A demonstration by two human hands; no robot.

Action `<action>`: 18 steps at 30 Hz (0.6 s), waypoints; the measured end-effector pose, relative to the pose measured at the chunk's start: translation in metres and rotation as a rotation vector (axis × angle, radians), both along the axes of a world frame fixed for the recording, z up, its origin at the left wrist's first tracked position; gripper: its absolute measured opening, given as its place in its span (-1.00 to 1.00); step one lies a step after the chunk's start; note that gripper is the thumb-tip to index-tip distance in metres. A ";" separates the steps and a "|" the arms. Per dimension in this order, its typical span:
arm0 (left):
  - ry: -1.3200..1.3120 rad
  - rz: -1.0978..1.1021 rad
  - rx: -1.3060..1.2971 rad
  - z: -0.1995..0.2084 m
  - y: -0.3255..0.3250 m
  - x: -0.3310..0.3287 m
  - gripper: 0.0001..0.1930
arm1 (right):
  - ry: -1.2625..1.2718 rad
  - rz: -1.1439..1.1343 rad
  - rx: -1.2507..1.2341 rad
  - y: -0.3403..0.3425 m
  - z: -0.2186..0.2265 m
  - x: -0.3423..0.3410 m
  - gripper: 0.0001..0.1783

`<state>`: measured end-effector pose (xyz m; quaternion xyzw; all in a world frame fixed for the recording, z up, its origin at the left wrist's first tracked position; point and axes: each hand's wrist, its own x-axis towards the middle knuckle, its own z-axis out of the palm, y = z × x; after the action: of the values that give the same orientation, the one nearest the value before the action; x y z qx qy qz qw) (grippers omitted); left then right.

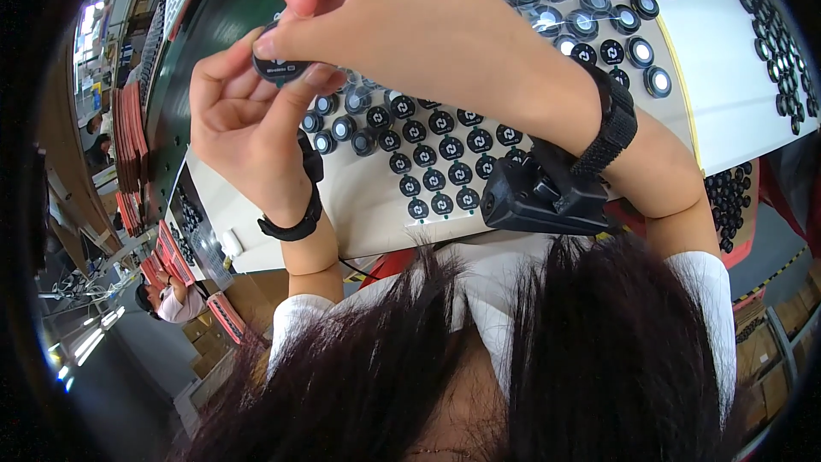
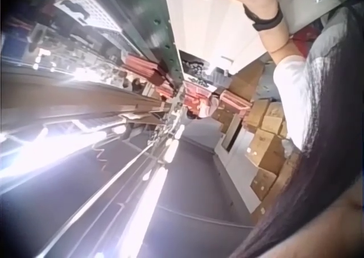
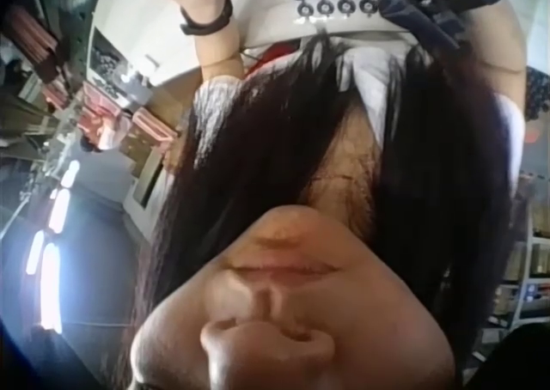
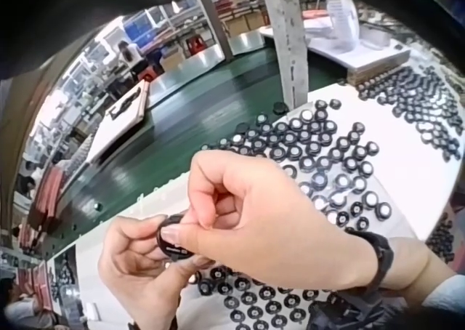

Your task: The person peels a sticker from a sheet, presses it onto a round electronic component, and sets it aside. After repeating this process, the person gathers the finished components and pushes them along the workbench.

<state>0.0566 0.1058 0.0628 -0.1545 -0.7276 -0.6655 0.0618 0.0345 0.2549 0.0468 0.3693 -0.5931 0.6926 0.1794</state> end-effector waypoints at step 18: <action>0.352 0.101 -0.084 0.015 -0.002 0.028 -0.56 | -0.611 0.083 0.085 0.014 0.058 0.013 -0.75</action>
<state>0.0845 0.1039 0.0781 -0.2345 -0.7394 -0.5933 0.2151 0.0479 0.2686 0.1051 0.1749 -0.6325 0.7528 -0.0510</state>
